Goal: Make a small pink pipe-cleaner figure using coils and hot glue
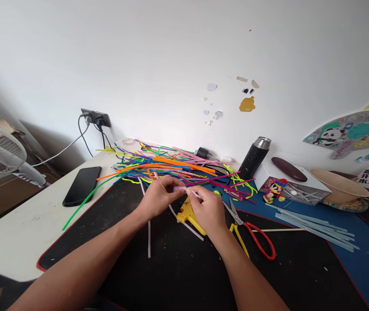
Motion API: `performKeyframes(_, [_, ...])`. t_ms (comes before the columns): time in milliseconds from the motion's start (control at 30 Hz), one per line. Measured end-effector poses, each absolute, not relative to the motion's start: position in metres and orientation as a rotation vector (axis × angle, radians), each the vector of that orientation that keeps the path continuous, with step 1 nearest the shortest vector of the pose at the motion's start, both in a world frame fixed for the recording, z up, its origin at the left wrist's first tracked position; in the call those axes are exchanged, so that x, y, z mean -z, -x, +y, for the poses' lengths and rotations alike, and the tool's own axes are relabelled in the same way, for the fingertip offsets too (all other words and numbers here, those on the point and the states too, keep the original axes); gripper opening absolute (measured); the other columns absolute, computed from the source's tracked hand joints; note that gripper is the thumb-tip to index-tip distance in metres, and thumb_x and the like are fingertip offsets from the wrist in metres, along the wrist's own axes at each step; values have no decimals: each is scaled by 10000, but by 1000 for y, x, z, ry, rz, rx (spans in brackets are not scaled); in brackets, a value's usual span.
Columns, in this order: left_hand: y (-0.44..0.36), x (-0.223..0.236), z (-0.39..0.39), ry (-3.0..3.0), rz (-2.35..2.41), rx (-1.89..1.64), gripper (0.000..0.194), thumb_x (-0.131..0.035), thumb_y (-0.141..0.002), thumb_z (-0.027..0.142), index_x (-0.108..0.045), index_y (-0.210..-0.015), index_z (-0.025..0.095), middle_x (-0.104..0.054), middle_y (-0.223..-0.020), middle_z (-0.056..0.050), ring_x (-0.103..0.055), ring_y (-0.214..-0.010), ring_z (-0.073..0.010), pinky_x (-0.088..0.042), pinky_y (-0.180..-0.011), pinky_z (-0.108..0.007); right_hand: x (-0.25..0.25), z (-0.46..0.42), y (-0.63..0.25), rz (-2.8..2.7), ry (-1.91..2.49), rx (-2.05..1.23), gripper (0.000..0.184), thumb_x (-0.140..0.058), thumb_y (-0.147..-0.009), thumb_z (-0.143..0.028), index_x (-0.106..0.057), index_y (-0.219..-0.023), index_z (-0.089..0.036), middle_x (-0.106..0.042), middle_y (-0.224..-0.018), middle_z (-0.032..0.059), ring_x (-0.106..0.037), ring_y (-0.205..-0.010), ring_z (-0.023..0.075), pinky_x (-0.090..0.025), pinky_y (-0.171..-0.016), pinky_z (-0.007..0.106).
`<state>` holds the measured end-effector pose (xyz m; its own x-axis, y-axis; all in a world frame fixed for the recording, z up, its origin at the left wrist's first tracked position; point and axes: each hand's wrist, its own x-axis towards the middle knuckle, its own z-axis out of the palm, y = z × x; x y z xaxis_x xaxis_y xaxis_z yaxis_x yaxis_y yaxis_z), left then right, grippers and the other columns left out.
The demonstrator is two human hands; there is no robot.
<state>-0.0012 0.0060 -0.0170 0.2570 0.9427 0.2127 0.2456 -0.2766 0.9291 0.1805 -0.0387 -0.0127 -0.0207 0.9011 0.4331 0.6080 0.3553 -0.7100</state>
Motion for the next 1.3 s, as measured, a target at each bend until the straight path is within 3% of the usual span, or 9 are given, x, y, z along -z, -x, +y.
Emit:
performKeyframes(200, [2,19,10,-1572,1039,-1070,350,-834,-772,484,-757,-920,176,-757,-913,-64,-685,-829,-211,-535,-766,-309,10,-39,-179,-1725,1351,-387,262,-576,-996,-348,-816,-1003,-245,-800,-806,48,-673,-628,206,-453,-619,291])
performKeyframes(367, [1,13,8,-1651,1108,-1126,299,-803,-801,467,-762,-907,190,-744,-868,-48,-657,-774,-192,-510,-713,-292,9,-38,-181,-1698,1379,-455,302,-548,-1017,-390,-798,-994,-221,-721,-695,22,-578,-570,178,-389,-577,282])
performKeyframes(533, [1,6,5,-1798,1195,-1141,213,-760,-837,407,-775,-905,206,-724,-830,-39,-630,-739,-188,-483,-679,-292,8,-39,-179,-1782,1393,-429,442,-497,-1053,-467,-693,-748,-213,-593,-594,-4,-458,-536,154,-284,-548,292])
performKeyframes(733, [2,7,5,-1781,1222,-1146,233,-785,-819,410,-786,-923,202,-722,-835,-39,-637,-753,-190,-492,-694,-295,9,-39,-180,-1770,1404,-467,431,-475,-1062,-454,-743,-819,-220,-661,-626,13,-536,-543,168,-307,-563,290])
performKeyframes(967, [-2,8,10,-1289,1025,-1133,435,-937,-627,498,-784,-863,166,-742,-794,-43,-644,-717,-177,-520,-690,-294,11,-38,-177,-1730,1441,-511,451,-487,-1049,-449,-691,-719,-218,-672,-620,0,-551,-535,155,-318,-565,280])
performKeyframes(1300, [-9,11,5,-1044,920,-1226,312,-978,-587,349,-819,-779,161,-749,-802,-41,-620,-692,-143,-500,-678,-268,13,-40,-170,-1754,1448,-582,443,-486,-1042,-440,-690,-719,-216,-647,-608,-7,-565,-571,153,-316,-573,274])
